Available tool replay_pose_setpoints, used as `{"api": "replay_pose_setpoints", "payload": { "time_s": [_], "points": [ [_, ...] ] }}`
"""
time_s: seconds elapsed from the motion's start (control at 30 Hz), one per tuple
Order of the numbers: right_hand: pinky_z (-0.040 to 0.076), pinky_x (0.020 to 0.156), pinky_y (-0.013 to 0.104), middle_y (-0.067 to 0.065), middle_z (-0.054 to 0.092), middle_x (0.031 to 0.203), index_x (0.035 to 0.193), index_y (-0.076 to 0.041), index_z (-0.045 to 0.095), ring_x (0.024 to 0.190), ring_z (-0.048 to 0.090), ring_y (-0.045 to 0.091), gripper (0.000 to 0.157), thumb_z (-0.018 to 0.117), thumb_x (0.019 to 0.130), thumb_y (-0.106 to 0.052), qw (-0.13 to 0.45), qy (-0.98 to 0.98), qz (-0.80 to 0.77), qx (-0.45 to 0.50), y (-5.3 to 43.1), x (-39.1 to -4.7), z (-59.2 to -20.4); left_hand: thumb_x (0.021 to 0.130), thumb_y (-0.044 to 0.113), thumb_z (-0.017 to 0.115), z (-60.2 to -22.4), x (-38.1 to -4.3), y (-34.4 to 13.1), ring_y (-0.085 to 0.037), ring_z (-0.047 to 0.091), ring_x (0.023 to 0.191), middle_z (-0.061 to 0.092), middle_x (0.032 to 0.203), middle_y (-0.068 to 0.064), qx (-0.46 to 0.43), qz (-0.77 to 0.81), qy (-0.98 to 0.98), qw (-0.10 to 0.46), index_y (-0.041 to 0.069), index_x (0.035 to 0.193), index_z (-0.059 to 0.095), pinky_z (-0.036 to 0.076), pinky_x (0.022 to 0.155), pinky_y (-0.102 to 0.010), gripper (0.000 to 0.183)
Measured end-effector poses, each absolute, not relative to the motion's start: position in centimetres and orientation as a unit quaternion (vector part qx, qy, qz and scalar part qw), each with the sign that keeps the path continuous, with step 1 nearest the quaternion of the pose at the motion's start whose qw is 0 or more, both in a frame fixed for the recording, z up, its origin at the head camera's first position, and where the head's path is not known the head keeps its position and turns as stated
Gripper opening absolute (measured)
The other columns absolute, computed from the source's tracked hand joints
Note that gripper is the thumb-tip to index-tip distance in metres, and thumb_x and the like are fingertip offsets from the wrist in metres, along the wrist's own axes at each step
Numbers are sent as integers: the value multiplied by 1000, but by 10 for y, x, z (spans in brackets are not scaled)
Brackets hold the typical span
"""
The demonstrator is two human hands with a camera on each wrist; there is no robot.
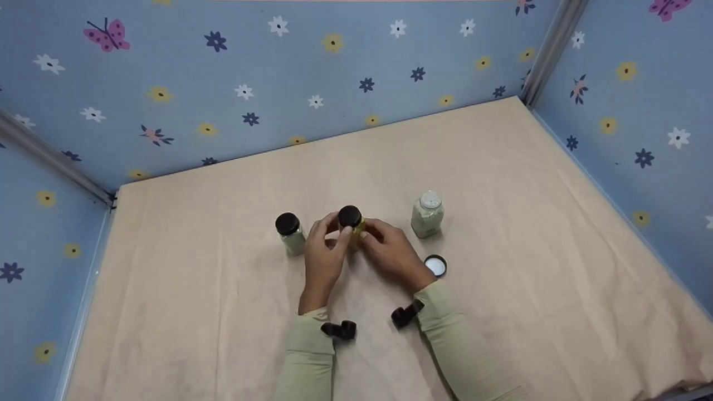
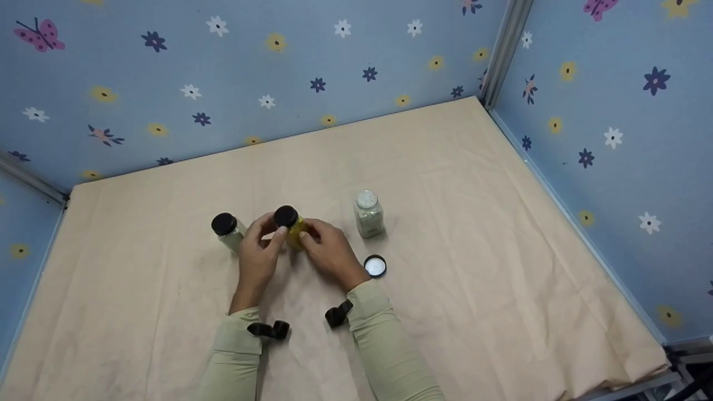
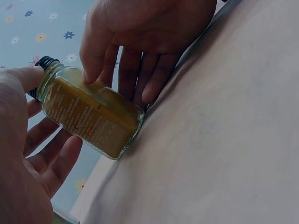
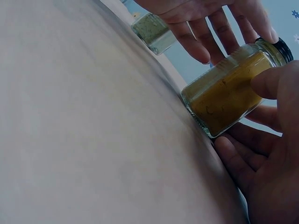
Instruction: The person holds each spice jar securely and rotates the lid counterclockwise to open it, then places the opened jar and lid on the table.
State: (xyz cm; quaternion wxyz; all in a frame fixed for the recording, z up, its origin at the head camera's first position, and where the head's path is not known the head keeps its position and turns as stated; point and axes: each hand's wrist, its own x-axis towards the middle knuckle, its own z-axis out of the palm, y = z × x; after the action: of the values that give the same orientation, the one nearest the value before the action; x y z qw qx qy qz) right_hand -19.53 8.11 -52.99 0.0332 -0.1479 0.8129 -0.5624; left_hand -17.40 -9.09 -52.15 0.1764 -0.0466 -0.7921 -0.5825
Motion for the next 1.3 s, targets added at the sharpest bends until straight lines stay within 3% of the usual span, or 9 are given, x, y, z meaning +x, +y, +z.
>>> {"api": "replay_pose_setpoints", "payload": {
  "time_s": [0.27,0.63,1.07,1.3],
  "points": [
    [41,106,32,-5,65,129,134,-17,63,123,56,9,34,57,102,-26,28,822,-551,-145,82,-195,-529,97,28,67,-520,-175,-90,-16,59,110,60,121,-4,-44,-556,-814,161,15,144,56,53,81,-34,50],
    [44,102,29,-7,66,126,134,-17,63,119,58,6,33,55,103,-26,27,820,-551,-151,82,-196,-530,97,33,67,-520,-173,-90,-16,57,111,59,117,-2,-48,-579,-799,152,16,138,60,53,81,-36,45],
    [42,104,30,-5,67,125,132,-17,64,119,58,8,32,57,102,-25,30,818,-555,-149,80,-197,-531,99,27,66,-519,-172,-92,-17,62,109,65,119,-3,-44,-602,-778,174,11,127,64,54,81,-38,32],
    [42,105,30,-3,66,128,134,-14,63,121,57,9,34,57,102,-25,30,818,-555,-146,81,-196,-530,99,23,66,-520,-173,-91,-18,61,110,65,120,-6,-43,-607,-776,168,9,133,61,53,81,-38,38]
  ]
}}
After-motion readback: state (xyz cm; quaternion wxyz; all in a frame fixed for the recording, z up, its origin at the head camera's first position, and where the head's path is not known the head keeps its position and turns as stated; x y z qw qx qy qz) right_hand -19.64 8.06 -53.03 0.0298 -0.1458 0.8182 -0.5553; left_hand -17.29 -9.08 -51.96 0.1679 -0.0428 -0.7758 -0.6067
